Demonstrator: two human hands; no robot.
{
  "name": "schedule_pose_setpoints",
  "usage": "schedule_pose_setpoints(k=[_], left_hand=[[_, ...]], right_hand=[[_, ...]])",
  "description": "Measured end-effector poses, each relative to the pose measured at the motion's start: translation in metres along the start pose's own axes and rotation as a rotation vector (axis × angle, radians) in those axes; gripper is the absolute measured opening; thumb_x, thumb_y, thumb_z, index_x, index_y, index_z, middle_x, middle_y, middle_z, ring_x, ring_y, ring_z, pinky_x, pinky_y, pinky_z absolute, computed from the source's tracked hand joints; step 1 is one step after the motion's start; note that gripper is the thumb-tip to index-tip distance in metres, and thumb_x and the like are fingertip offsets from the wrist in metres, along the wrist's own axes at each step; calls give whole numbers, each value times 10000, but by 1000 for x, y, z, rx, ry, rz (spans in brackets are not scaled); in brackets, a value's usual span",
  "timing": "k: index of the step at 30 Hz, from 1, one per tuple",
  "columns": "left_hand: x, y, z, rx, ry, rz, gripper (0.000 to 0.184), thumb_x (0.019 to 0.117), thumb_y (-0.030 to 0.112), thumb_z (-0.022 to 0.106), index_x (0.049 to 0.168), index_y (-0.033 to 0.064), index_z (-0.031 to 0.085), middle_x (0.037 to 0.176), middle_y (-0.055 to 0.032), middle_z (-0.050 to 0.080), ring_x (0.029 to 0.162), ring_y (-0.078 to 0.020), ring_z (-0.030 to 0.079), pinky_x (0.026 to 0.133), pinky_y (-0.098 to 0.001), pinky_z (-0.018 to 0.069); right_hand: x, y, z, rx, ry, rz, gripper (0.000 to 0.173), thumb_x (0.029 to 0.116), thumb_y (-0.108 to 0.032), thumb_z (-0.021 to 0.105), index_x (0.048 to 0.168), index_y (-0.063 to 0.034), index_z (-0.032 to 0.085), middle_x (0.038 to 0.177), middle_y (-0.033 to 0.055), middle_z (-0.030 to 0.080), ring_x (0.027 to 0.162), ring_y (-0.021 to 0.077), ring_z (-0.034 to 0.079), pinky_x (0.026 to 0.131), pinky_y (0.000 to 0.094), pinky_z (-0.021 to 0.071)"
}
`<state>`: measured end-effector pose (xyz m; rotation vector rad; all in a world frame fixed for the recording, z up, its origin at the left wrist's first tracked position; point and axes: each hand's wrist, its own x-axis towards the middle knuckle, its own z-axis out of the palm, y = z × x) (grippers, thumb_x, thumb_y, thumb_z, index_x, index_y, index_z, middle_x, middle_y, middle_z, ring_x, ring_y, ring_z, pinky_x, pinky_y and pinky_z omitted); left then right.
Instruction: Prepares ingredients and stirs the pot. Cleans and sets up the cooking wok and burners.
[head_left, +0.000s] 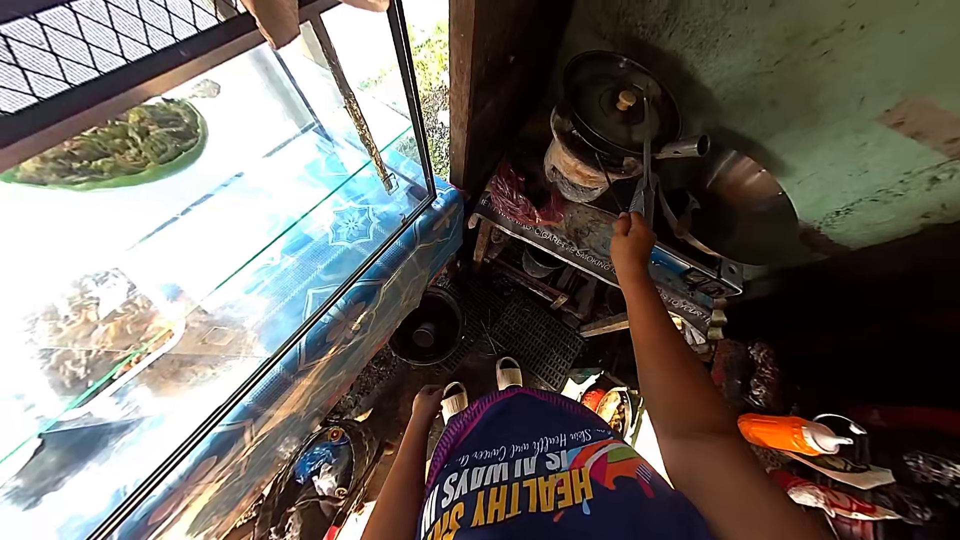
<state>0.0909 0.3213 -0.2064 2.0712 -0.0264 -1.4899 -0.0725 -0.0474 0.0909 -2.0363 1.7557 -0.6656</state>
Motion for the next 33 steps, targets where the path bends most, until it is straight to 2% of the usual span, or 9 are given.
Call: schedule_pose_setpoints(k=[4,7,9,14,17,19,24,28,33], left_hand=[[-3,-8,0,9,2,-17,330,1067,154,542,1324,-50,582,1225,-280,636,1042,-359,655,922,-503,523],[0,-8,-1,19,-2,-8,329,1064,154,547,1321,-48,584,1226,-282,635,1046,-362,657,925,-506,526],[3,-4,-1,14,4,1,329,1061,149,545,1324,-46,582,1223,-282,634,1047,-364,653,927,-508,522],[7,2,-2,-1,29,18,332,1065,156,536,1334,-33,584,1241,-282,634,1058,-376,660,924,-522,531],[7,-2,0,-16,25,-1,330,1069,158,533,1335,-30,583,1224,-274,636,1021,-356,659,905,-505,530],[4,-7,2,-12,23,-22,327,1069,158,533,1331,-32,584,1209,-269,637,996,-346,658,892,-492,532],[-1,-22,3,-10,19,-44,323,1066,154,537,1315,-44,590,1208,-277,639,1023,-356,657,910,-503,525],[-2,-30,2,-8,24,-59,328,1064,165,547,1321,-34,592,1225,-279,636,1055,-365,650,930,-513,516],[5,-30,-2,-16,47,-62,328,1059,161,552,1318,-37,596,1229,-284,637,1063,-378,656,939,-524,519]], right_hand=[[-10,-6,-16,139,36,-33,390,1105,-129,358,1099,143,637,1014,310,660,1002,397,644,924,542,468],[10,0,-2,236,23,-66,397,1097,-142,357,1067,138,636,993,288,647,967,354,625,902,515,466],[27,3,13,249,4,-85,391,1092,-133,364,1074,147,635,1003,306,649,989,374,632,917,526,468],[40,-1,34,-94,-55,-133,388,1115,-159,365,1169,132,616,1107,335,679,1111,480,667,959,602,502],[36,-11,37,-322,-85,-151,380,1112,-178,352,1198,90,608,1101,326,692,1088,497,684,881,630,530],[34,-25,38,-400,-110,-134,395,1115,-192,336,1225,77,603,1114,317,695,1088,486,689,872,629,532],[29,-59,35,-352,-114,-79,390,1112,-189,343,1258,64,603,1167,303,689,1140,457,676,920,601,527],[44,-45,40,-334,-155,-97,406,1120,-204,338,1284,58,602,1205,305,676,1177,454,658,962,599,513],[54,-41,45,-504,-154,-125,410,1115,-206,318,1284,59,580,1153,300,695,1117,473,684,890,620,532]])
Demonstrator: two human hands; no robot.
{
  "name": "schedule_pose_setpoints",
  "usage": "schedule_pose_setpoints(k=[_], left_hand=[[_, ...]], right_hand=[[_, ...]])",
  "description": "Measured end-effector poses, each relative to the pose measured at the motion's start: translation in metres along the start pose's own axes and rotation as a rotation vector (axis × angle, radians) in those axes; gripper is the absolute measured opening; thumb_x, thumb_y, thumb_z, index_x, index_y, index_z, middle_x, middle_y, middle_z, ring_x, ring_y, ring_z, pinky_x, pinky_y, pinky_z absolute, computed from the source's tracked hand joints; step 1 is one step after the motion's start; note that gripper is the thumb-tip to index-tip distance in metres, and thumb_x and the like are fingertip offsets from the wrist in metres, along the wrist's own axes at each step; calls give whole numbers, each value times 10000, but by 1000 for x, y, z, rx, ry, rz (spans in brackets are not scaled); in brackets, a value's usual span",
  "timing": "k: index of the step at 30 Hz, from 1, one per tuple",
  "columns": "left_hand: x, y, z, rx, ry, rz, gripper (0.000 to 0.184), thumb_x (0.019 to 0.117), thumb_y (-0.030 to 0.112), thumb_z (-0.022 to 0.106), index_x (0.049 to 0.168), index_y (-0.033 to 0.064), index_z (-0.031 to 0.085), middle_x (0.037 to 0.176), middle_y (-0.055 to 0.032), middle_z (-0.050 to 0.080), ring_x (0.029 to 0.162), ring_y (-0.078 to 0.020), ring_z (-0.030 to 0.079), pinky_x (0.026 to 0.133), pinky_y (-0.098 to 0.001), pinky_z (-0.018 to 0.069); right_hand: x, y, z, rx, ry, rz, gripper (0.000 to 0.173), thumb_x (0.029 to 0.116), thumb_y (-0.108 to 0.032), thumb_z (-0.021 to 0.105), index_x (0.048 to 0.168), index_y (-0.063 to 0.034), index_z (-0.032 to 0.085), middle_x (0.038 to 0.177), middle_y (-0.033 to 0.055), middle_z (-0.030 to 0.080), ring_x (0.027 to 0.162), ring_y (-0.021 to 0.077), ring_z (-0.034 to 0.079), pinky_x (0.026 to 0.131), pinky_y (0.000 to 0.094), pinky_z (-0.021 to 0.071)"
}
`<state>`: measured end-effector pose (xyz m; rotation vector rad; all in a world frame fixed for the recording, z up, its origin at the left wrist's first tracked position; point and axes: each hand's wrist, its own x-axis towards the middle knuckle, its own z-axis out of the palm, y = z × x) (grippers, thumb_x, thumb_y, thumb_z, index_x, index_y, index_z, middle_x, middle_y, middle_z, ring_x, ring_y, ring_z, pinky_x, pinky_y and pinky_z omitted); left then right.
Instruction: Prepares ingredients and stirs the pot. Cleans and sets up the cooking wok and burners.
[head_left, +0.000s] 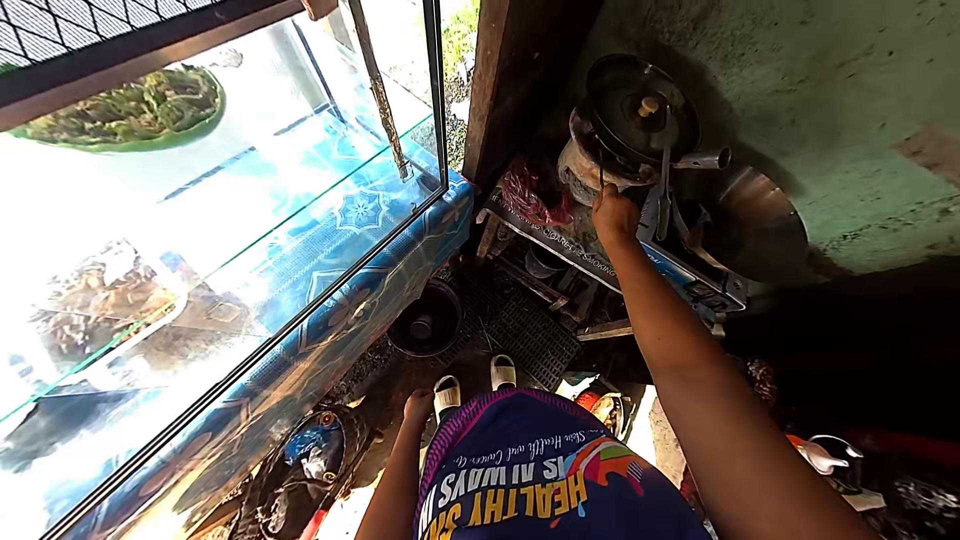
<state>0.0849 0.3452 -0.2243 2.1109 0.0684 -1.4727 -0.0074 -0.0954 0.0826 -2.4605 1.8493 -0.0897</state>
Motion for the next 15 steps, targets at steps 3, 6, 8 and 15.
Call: schedule_pose_setpoints(k=[3,6,8,15], left_hand=[[1,4,-1,4,7,-7,327,1063,156,541,1319,-40,591,1234,-283,633,1063,-371,655,938,-520,518],[0,6,-1,-1,15,-1,323,1061,156,548,1312,-41,597,1228,-281,639,1060,-371,658,940,-519,519],[0,6,1,-2,19,2,326,1062,163,547,1315,-37,597,1228,-281,637,1065,-372,652,941,-522,513],[-2,-1,6,98,2,15,328,1053,170,554,1313,-22,613,1251,-281,642,1141,-400,642,988,-558,498]], right_hand=[[-3,-21,-6,14,-5,48,397,1106,-203,338,1292,46,585,1176,281,698,1138,444,683,902,611,532],[-10,-32,-11,71,7,61,399,1111,-220,333,1275,30,598,1170,271,701,1140,433,684,901,600,533],[-9,-30,-11,130,8,52,404,1114,-222,338,1284,34,600,1181,283,693,1158,445,672,926,603,523],[26,12,15,231,35,-24,405,1116,-207,353,1249,74,613,1179,322,679,1156,487,658,945,630,510]])
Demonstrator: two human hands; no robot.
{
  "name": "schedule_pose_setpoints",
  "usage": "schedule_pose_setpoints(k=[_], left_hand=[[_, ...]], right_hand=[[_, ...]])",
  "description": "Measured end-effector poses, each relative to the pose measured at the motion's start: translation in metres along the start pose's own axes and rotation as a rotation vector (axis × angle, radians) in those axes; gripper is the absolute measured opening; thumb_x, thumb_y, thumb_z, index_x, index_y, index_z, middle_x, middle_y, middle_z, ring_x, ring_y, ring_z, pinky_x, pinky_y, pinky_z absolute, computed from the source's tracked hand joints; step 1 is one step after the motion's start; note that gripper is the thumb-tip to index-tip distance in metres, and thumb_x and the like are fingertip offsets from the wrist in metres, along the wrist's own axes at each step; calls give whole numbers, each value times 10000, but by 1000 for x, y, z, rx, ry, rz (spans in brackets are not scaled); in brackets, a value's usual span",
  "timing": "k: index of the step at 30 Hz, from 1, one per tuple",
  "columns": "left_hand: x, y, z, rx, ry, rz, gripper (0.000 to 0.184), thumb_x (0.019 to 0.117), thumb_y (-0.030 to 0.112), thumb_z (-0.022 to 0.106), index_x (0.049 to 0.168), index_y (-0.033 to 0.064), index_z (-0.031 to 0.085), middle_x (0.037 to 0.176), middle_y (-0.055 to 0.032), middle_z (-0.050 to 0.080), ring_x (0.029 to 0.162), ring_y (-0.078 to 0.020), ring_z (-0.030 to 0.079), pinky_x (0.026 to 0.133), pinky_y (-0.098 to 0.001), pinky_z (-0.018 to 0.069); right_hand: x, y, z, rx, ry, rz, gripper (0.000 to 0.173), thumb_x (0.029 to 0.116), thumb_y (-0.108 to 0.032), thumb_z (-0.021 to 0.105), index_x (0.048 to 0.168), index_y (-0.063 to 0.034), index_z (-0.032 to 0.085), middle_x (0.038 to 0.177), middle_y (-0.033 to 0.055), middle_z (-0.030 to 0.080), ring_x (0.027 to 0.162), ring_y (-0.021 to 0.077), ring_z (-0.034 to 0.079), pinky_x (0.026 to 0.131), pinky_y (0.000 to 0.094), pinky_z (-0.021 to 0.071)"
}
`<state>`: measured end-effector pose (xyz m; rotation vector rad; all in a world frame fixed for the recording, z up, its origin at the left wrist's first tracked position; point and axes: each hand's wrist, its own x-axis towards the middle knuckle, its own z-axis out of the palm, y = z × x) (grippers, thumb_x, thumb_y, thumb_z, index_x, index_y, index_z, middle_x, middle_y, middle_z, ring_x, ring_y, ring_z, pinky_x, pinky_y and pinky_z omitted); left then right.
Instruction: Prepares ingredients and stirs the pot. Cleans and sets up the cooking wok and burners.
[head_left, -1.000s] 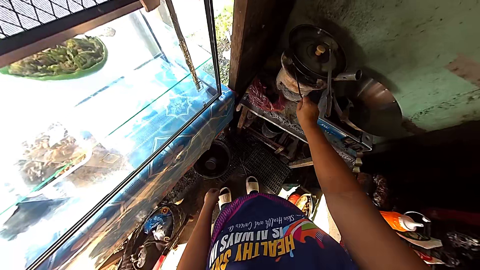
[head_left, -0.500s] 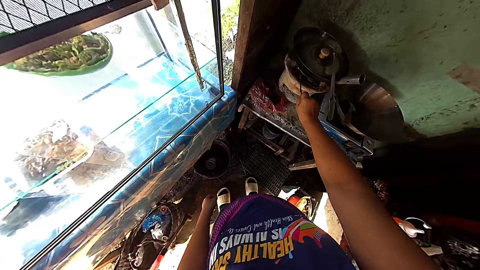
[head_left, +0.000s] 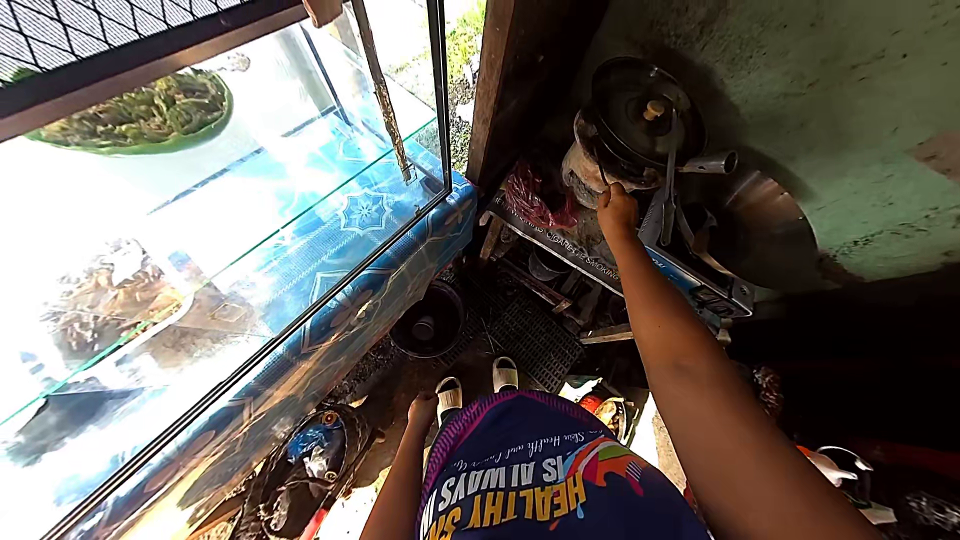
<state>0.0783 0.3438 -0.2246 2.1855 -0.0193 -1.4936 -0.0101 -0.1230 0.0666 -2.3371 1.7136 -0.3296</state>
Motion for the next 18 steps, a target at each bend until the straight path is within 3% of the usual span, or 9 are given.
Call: schedule_pose_setpoints(k=[6,18], left_hand=[[0,-2,1,9,-4,-7,326,1055,173,559,1310,-23,617,1250,-281,644,1151,-397,639,1000,-560,489],[4,0,-3,54,-24,-17,347,1060,198,562,1313,-35,611,1254,-280,642,1143,-392,642,1003,-547,490]], right_hand=[[-7,-28,-7,-189,-21,79,410,1111,-213,325,1307,39,583,1193,277,695,1151,443,678,907,611,531],[-17,0,-11,-19,1,7,399,1113,-188,348,1245,87,606,1177,320,679,1158,479,660,957,614,509]])
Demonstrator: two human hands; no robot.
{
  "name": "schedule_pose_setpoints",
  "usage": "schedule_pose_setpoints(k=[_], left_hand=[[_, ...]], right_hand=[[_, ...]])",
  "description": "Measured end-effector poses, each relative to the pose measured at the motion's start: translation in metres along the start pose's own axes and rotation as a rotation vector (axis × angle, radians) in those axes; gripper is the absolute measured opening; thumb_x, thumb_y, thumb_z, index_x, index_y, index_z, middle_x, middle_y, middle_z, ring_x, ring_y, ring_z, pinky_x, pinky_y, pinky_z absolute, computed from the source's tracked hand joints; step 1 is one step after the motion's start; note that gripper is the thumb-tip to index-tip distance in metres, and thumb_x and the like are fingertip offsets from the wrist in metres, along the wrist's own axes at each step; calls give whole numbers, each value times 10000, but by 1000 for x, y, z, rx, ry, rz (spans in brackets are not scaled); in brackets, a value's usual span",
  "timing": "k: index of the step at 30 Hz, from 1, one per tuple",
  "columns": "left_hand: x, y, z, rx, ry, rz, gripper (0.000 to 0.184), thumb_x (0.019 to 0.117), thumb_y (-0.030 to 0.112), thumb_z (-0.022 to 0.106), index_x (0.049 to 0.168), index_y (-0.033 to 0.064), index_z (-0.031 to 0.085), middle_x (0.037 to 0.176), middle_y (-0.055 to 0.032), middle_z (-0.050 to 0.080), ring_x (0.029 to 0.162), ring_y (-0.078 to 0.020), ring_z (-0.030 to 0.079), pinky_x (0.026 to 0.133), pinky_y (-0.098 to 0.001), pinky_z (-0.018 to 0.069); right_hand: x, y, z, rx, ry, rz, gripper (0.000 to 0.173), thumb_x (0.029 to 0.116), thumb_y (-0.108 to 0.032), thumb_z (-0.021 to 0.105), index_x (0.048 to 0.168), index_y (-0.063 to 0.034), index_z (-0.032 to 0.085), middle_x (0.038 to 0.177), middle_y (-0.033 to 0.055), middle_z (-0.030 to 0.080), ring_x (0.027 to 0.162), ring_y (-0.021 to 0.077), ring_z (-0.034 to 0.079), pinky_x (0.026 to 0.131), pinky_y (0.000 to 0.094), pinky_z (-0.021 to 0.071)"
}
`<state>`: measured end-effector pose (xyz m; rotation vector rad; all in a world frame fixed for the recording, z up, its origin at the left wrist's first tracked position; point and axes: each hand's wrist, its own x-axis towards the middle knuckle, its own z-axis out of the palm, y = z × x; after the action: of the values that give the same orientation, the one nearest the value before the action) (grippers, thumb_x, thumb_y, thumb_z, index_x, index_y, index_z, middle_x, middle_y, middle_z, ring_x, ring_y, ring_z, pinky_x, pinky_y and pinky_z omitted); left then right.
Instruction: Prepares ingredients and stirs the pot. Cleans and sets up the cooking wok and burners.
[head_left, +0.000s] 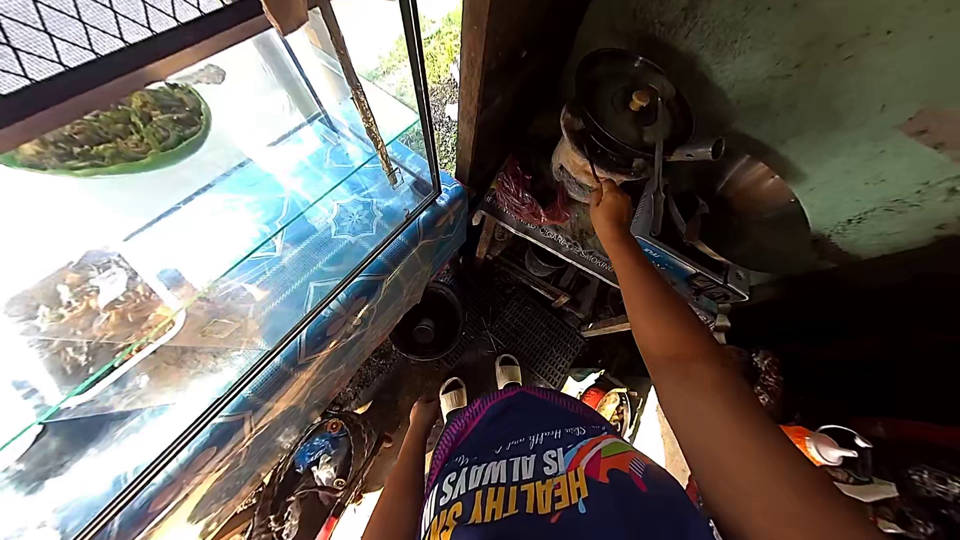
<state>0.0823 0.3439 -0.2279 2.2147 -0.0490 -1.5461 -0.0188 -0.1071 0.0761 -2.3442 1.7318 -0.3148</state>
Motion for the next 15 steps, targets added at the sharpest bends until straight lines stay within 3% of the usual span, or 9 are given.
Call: schedule_pose_setpoints(k=[6,12,15], left_hand=[[13,-3,-8,11,21,11,350,1056,200,569,1323,-23,607,1266,-279,637,1143,-399,645,987,-550,504],[12,-12,-10,23,10,-10,361,1055,200,572,1331,-30,596,1263,-279,638,1133,-392,648,987,-546,506],[7,-12,-12,84,4,3,362,1061,200,564,1337,-32,598,1272,-283,637,1158,-400,638,1014,-555,481]], right_hand=[[-5,-4,-15,-46,3,59,405,1116,-213,337,1280,44,604,1191,291,687,1157,458,668,931,618,519],[-37,6,-39,62,37,34,395,1114,-195,367,1172,103,620,1120,332,680,1122,491,665,936,634,500],[-38,16,-53,54,38,60,400,1114,-201,377,1174,105,627,1141,339,673,1133,495,656,950,647,487]])
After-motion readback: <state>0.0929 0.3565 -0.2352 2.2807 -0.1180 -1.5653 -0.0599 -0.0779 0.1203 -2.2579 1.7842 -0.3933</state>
